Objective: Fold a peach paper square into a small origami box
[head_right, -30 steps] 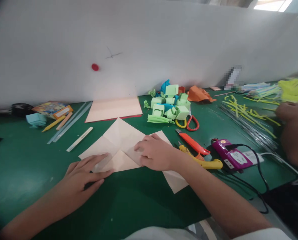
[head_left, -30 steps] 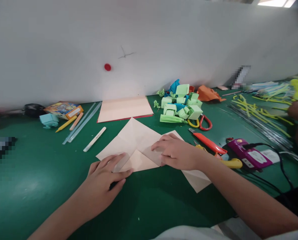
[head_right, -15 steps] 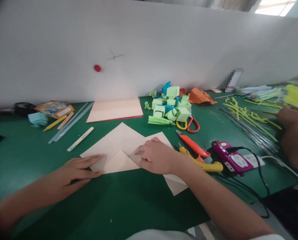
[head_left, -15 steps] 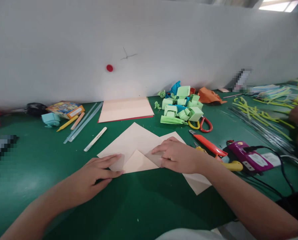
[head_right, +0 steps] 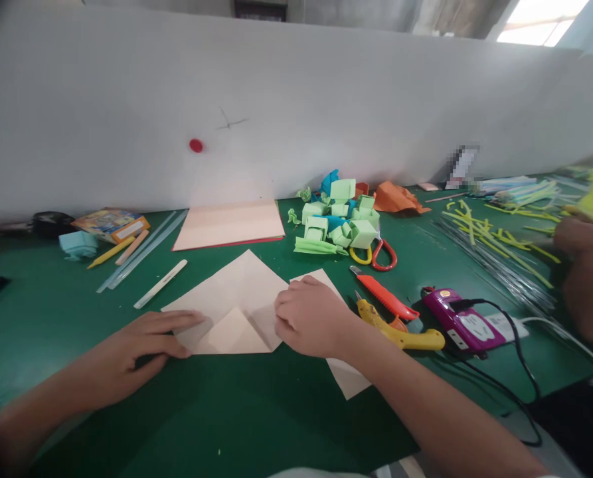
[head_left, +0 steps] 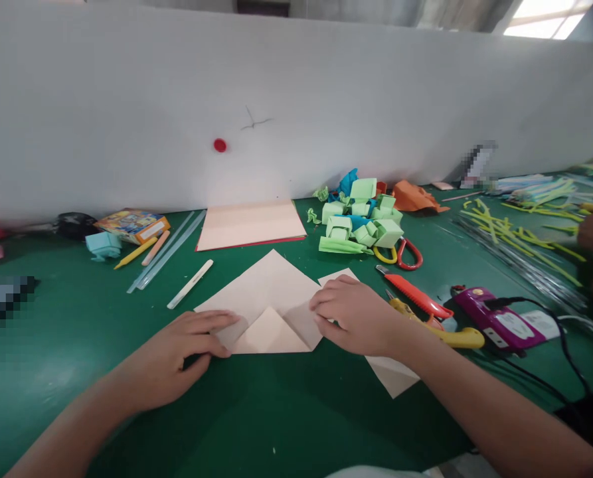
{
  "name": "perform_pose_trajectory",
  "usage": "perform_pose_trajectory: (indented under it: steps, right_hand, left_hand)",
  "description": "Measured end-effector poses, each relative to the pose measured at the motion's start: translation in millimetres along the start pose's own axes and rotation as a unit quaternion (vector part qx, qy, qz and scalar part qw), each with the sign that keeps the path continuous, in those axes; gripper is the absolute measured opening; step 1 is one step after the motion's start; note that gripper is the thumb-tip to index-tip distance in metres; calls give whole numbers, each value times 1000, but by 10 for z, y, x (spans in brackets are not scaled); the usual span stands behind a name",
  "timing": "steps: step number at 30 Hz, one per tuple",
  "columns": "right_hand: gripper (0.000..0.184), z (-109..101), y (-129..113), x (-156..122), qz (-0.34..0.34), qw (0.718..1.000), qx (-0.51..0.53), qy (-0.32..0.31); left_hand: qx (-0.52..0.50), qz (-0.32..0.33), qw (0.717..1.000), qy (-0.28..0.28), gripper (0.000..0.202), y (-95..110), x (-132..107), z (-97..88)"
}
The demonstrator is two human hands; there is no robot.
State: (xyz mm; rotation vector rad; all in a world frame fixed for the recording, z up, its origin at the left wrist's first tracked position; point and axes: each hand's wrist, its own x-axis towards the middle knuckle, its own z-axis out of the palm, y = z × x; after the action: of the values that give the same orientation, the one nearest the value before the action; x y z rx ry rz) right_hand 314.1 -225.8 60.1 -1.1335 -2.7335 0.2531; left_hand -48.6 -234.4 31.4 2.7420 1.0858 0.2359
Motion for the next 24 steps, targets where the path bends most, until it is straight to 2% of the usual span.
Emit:
perform_pose_trajectory:
  steps: [5, 9, 12, 15, 24]
  right_hand:
    - [14, 26, 0, -36, 42, 998, -29, -36]
    - [30, 73, 3, -73, 33, 997, -36, -57]
    - [41, 95, -24, -80, 21, 998, -26, -56]
    - [49, 108, -27, -73, 16, 998, -16, -55]
    - [57, 108, 55, -80, 17, 998, -2, -67]
  left_hand:
    - [56, -10, 996, 63, 27, -31, 52, 6]
    - [85, 20, 990, 107, 29, 115, 114, 66]
    - [83, 61, 991, 80, 38, 343, 158, 158]
    - [76, 63, 993, 60, 42, 513, 189, 245]
    - [55, 32, 995, 71, 34, 457, 189, 276]
